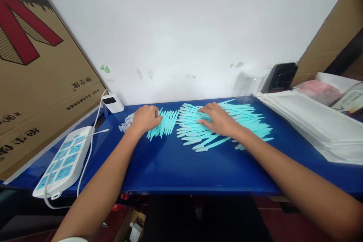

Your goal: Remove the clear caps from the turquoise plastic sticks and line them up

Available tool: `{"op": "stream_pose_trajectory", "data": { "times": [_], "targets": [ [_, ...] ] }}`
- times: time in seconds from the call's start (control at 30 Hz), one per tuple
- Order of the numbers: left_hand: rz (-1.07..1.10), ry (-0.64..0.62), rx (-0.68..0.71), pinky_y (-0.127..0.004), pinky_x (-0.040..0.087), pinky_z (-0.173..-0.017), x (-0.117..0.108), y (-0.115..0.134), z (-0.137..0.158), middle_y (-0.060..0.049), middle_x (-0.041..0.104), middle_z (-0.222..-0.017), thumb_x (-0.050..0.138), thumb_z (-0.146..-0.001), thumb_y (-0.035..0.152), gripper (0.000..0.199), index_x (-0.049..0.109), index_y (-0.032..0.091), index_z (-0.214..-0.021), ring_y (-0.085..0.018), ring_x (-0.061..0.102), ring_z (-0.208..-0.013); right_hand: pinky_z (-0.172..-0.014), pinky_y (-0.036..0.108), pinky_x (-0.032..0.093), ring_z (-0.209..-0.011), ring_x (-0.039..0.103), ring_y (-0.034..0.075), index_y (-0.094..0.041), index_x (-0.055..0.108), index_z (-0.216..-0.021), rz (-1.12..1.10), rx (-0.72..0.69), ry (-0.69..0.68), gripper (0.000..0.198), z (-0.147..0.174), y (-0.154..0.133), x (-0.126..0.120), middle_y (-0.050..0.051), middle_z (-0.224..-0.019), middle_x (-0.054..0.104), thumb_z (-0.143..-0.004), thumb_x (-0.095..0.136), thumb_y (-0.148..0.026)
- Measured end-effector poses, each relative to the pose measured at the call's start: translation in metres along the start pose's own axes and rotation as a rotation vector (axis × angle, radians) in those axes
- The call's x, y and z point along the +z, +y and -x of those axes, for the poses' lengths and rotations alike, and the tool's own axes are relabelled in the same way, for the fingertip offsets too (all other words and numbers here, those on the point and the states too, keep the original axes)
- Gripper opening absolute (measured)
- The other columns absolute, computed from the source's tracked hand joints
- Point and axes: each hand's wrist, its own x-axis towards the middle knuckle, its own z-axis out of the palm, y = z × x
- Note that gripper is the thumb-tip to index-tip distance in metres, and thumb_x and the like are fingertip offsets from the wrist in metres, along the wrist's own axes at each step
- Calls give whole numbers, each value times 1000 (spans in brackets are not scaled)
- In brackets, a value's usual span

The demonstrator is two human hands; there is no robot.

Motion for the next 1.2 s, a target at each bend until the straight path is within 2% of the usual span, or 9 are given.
{"op": "stream_pose_trajectory", "data": {
  "times": [0.17,0.33,0.5,0.6,0.7,0.87,0.97,1.1,1.2],
  "targets": [
    [-110,-115,20,-39,53,-80,6,-1,-1,-15,78,-93,61,-82,40,23,76,22,-85,-35,74,-93,-105,55,43,-128,51,39,-15,60,-145,40,-24,-71,47,-1,7,9,21,-135,65,-106,53,-41],
    [-94,-107,7,-41,53,-84,4,4,0,-16,77,-93,48,-95,54,45,76,20,-88,-35,73,-94,-98,47,47,-114,58,36,-14,67,-136,42,-21,-109,38,-6,7,14,19,-120,68,-106,54,-32],
    [-135,-55,-106,-46,54,-87,-4,-5,-1,-21,77,-104,38,-99,58,57,77,18,-98,-40,72,-102,-88,41,47,-102,60,32,-13,75,-112,88,-45,-86,27,-8,8,15,16,-104,66,-107,52,-27],
    [-159,-170,-186,-49,55,-88,-10,-22,-1,-25,77,-110,35,-100,58,61,78,15,-105,-43,71,-107,-85,40,46,-100,60,32,-13,74,-110,117,-41,-76,27,-7,9,15,16,-103,66,-106,52,-28],
    [-134,-308,-217,-47,55,-88,-12,-35,-2,-26,77,-103,33,-101,59,64,78,14,-107,-43,73,-106,-85,40,46,-100,60,32,-12,73,-111,114,-36,-64,28,-6,10,16,16,-104,66,-106,52,-30],
    [-147,-309,-220,-46,55,-89,-9,-35,-3,-26,76,-117,39,-100,53,57,76,13,-119,-42,72,-111,-89,42,46,-101,59,33,-14,74,-114,104,-42,-57,31,-7,12,18,16,-103,66,-107,53,-35],
    [-107,-337,-210,-43,56,-87,-9,-32,-4,-25,77,-117,43,-98,50,52,79,14,-110,-40,73,-106,-87,41,45,-100,60,32,-15,75,-108,100,-18,-57,26,-9,14,19,14,-100,67,-106,57,-34],
    [52,-453,-127,-37,55,-79,-12,-34,-6,-19,80,-97,41,-99,49,52,80,18,-83,-32,76,-86,-82,38,45,-97,62,30,-15,74,-101,109,12,-72,22,-10,17,18,13,-98,67,-105,60,-32],
    [42,-404,-187,-39,55,-78,-10,-37,-8,-19,79,-87,42,-100,49,51,80,18,-87,-33,76,-80,-80,37,45,-96,62,29,-15,72,-100,106,33,-76,21,-9,19,15,13,-99,68,-105,61,-32]
  ]
}}
